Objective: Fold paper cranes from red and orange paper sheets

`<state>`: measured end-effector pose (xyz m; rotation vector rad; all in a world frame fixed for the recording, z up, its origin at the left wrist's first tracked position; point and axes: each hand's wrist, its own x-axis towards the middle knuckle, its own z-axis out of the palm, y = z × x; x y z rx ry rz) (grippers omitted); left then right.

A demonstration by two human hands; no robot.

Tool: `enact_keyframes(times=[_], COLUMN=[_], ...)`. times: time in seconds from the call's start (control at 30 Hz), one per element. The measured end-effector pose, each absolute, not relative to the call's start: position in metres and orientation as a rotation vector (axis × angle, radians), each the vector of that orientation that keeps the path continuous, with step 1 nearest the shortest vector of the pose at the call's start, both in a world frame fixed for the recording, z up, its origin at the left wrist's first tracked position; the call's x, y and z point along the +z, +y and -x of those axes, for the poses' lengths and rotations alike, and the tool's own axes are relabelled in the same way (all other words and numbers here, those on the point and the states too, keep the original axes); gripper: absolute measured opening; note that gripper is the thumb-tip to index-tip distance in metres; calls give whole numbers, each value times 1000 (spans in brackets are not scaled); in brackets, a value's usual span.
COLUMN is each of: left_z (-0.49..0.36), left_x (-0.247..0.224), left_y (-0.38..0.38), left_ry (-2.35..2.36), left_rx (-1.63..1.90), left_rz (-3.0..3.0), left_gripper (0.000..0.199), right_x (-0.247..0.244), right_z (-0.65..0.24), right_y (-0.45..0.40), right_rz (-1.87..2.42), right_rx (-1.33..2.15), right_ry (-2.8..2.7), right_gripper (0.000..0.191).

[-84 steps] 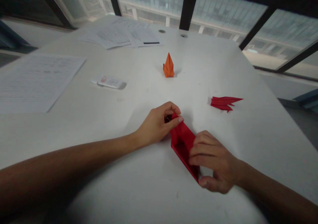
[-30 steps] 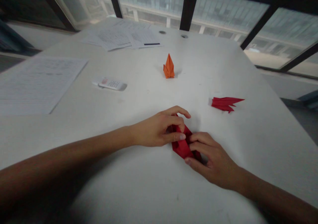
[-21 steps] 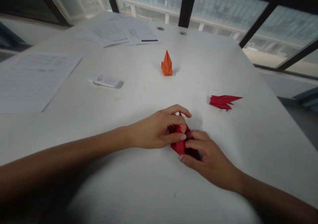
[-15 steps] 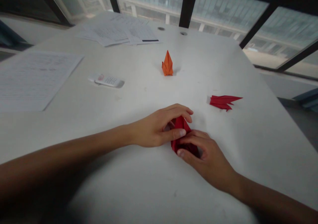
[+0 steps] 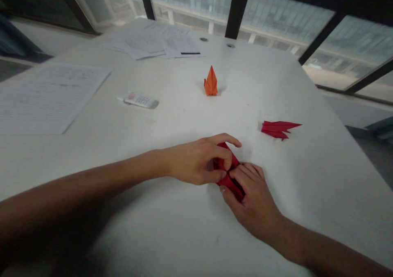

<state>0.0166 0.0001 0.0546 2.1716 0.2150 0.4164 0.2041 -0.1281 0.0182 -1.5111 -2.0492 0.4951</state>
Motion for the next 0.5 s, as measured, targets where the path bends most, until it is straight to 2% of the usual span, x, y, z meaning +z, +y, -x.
enact_keyframes(times=[0.37,0.5], left_z=[-13,-16], left_x=[61,59], left_y=[6,5], left_ry=[259,383], left_rx=[372,383], left_rz=[-2195,-2219], left_gripper=[6,18], right_x=[23,27], right_z=[-214,-213], right_y=[-126,-127], right_rz=[1428,1442], right_rx=[676,693], right_ry=[-2085,-2074], right_gripper=[10,16])
